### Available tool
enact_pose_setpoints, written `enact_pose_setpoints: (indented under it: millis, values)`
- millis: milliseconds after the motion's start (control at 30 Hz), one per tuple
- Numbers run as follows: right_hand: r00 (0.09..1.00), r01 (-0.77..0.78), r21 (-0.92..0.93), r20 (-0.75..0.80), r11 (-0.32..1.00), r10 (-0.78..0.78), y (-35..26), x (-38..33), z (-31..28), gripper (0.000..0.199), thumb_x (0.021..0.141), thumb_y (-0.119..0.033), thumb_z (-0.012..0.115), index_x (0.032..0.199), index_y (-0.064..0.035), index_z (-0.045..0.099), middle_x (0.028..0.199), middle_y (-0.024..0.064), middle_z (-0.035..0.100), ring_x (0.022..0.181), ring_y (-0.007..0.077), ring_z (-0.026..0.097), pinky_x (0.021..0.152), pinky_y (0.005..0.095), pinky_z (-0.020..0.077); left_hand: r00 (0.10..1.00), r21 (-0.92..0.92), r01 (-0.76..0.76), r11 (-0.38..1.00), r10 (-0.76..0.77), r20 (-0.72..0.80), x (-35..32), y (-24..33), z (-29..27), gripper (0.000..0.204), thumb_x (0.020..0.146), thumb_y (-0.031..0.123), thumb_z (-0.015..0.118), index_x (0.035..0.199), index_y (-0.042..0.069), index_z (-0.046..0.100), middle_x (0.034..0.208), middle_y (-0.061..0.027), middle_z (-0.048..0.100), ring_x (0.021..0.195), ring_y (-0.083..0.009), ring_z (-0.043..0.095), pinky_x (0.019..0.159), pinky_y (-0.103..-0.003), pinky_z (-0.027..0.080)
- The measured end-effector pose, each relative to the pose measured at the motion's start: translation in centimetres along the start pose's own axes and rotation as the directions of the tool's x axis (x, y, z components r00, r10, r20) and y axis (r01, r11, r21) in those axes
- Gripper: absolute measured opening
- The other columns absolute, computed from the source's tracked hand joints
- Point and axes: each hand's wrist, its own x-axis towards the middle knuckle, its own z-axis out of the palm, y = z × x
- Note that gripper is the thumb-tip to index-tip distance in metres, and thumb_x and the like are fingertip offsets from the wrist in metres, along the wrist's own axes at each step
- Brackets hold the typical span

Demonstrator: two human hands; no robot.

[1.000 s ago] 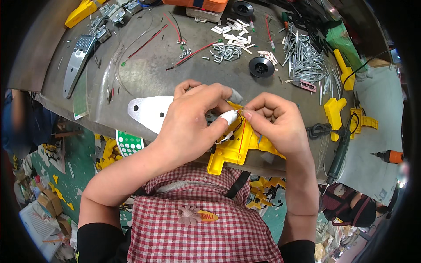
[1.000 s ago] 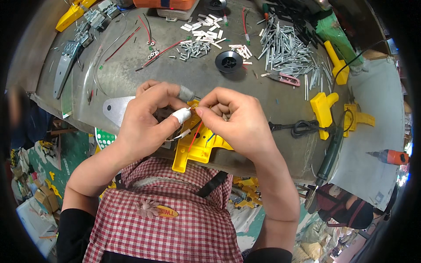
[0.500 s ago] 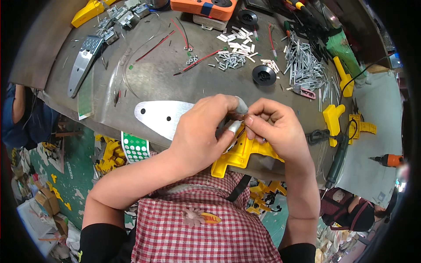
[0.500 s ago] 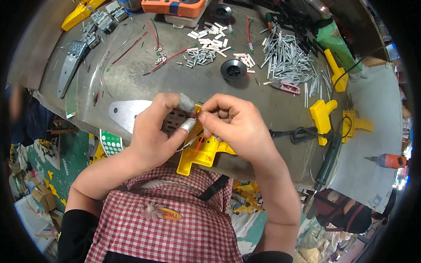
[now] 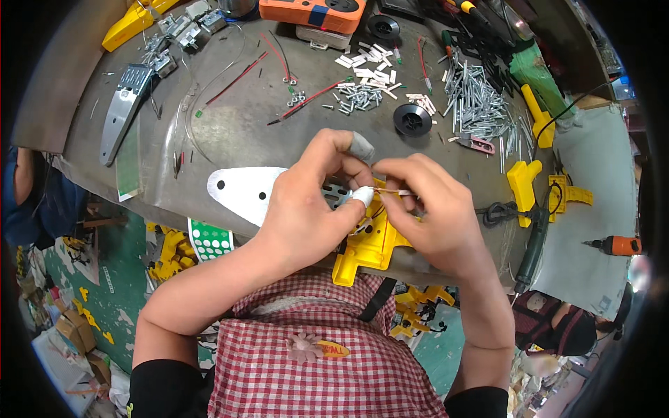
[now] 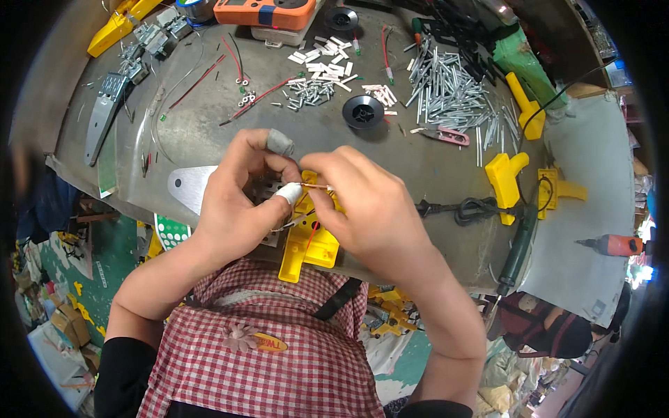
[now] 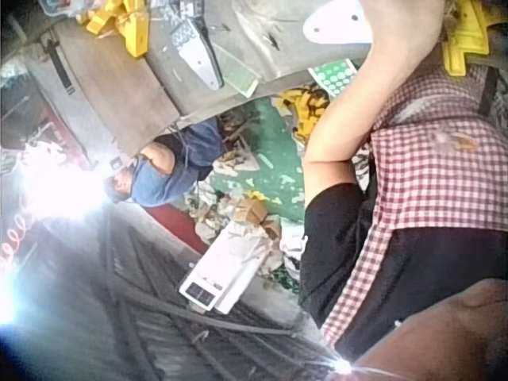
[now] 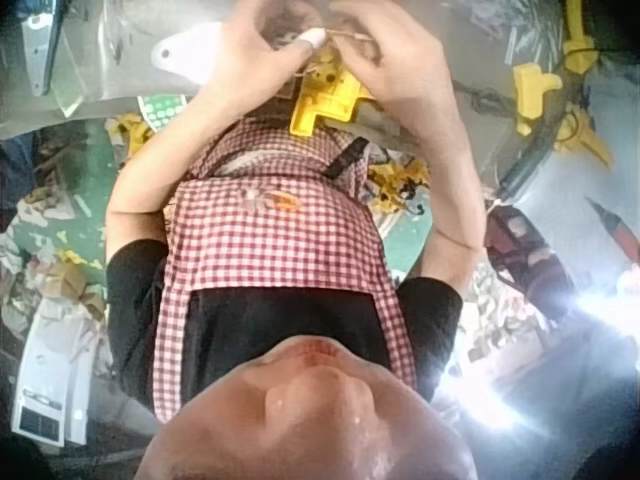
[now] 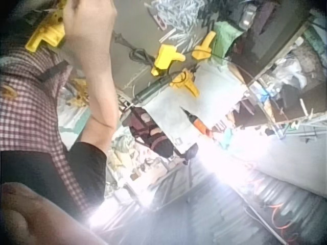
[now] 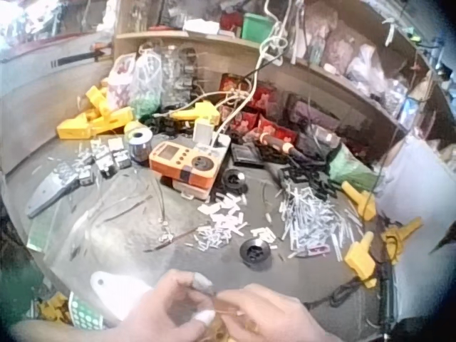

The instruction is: Assembling and soldering components into a yellow plastic tool housing.

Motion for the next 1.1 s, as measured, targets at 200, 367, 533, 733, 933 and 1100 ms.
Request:
enact_pose_setpoints:
  millis: [200, 367, 533, 733, 933, 1100]
  values:
    - [0.996, 0.089, -0.130, -0.016, 0.988, -0.092, 0.9, 0.3, 0.1, 0.009, 0.080, -0.005, 0.064, 0.086, -0.0011, 0.060, 0.078, 0.0107, 0.058, 0.074, 0.0277, 0.060, 0.065, 0.0350, 0.0485, 0.993, 0.238, -0.110, 0.965, 0.118, -0.018, -0.2, -0.1, -0.3, 0.046, 0.075, 0.000, 0.061, 0.117, 0.003, 0.042, 0.085, -0.0063, 0.060, 0.083, -0.0115, 0.057, 0.073, -0.026, 0.046]
    - [0.974, -0.147, 0.100, 0.189, 0.984, 0.126, 1.3, 0.6, 0.0, 0.012, 0.085, -0.012, 0.062, 0.090, -0.0012, 0.059, 0.079, 0.0111, 0.059, 0.071, 0.0253, 0.061, 0.064, 0.0321, 0.0490, 0.995, 0.156, -0.086, 0.984, 0.076, 0.066, 0.0, 0.0, -0.8, 0.055, 0.076, -0.002, 0.061, 0.126, 0.003, 0.039, 0.083, -0.0047, 0.059, 0.080, -0.0114, 0.058, 0.075, -0.027, 0.046]
    - [0.843, 0.462, -0.543, 0.024, 0.701, -0.537, 2.5, -0.4, 0.9, 0.030, 0.063, -0.006, 0.063, 0.092, -0.0009, 0.062, 0.077, 0.0071, 0.056, 0.063, 0.0197, 0.057, 0.051, 0.0299, 0.0462, 0.968, -0.157, 0.194, 0.968, -0.163, 0.193, 1.2, 0.9, -1.6, 0.057, 0.076, -0.003, 0.059, 0.128, 0.002, 0.036, 0.081, -0.0027, 0.057, 0.080, -0.0094, 0.055, 0.080, -0.026, 0.043]
    - [0.977, 0.156, -0.253, -0.105, 0.955, -0.188, 1.4, -0.3, 1.9, 0.017, 0.072, -0.001, 0.064, 0.089, -0.0014, 0.060, 0.078, 0.0085, 0.058, 0.061, 0.0249, 0.055, 0.054, 0.0350, 0.0453, 0.977, -0.238, 0.177, 0.955, -0.142, 0.160, 0.8, 0.5, -1.1, 0.059, 0.076, -0.002, 0.060, 0.129, 0.002, 0.035, 0.082, -0.0024, 0.057, 0.082, -0.0092, 0.054, 0.080, -0.026, 0.043]
    - [0.883, 0.415, -0.378, -0.051, 0.828, -0.466, 2.4, 0.3, 1.3, 0.020, 0.074, -0.001, 0.066, 0.093, -0.0009, 0.059, 0.081, 0.0098, 0.060, 0.062, 0.0256, 0.056, 0.056, 0.0343, 0.0462, 0.969, -0.209, 0.219, 0.953, -0.188, 0.161, 1.2, 0.4, -1.4, 0.058, 0.077, -0.001, 0.061, 0.129, 0.000, 0.035, 0.083, -0.0036, 0.058, 0.082, -0.0090, 0.053, 0.080, -0.026, 0.043]
    - [0.832, 0.465, -0.523, -0.018, 0.714, -0.555, 3.0, -0.2, 1.4, 0.025, 0.073, -0.001, 0.067, 0.098, 0.0005, 0.060, 0.082, 0.0093, 0.060, 0.062, 0.0231, 0.057, 0.054, 0.0320, 0.0468, 0.951, -0.231, 0.279, 0.932, -0.235, 0.198, 1.4, 0.7, -1.6, 0.058, 0.077, -0.001, 0.061, 0.129, 0.000, 0.035, 0.082, -0.0033, 0.058, 0.080, -0.0090, 0.053, 0.078, -0.026, 0.044]
